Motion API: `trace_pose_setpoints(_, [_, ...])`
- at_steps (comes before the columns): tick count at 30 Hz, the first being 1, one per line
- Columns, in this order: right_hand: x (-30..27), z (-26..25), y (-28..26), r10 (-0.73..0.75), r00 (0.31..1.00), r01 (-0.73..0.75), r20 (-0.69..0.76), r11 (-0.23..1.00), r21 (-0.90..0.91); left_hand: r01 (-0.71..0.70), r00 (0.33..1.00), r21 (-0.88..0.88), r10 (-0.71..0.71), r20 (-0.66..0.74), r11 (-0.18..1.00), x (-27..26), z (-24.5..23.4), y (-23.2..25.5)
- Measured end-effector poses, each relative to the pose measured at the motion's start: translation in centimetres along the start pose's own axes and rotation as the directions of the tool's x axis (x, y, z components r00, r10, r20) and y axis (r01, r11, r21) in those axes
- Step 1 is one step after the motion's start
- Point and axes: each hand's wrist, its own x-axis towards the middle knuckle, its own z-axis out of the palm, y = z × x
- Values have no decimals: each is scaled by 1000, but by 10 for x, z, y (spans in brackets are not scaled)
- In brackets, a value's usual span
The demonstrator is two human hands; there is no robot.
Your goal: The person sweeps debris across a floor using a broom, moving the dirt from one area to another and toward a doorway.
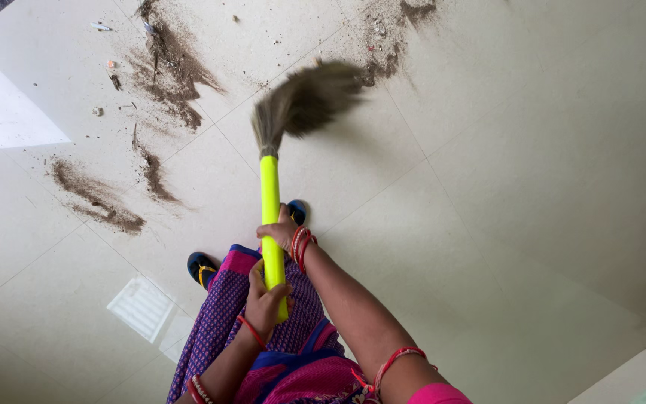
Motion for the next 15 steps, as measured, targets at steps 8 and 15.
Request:
trace_pose_setpoints(8, [-47,-15,-103,-265,949,270,172,963,-4,-138,982,124,120,142,983,-23,54,57])
trace_pose_setpoints(15, [-117,-30,-59,-449,894,440,12,881,175,95,942,331,-192,275,939,-53,44,49])
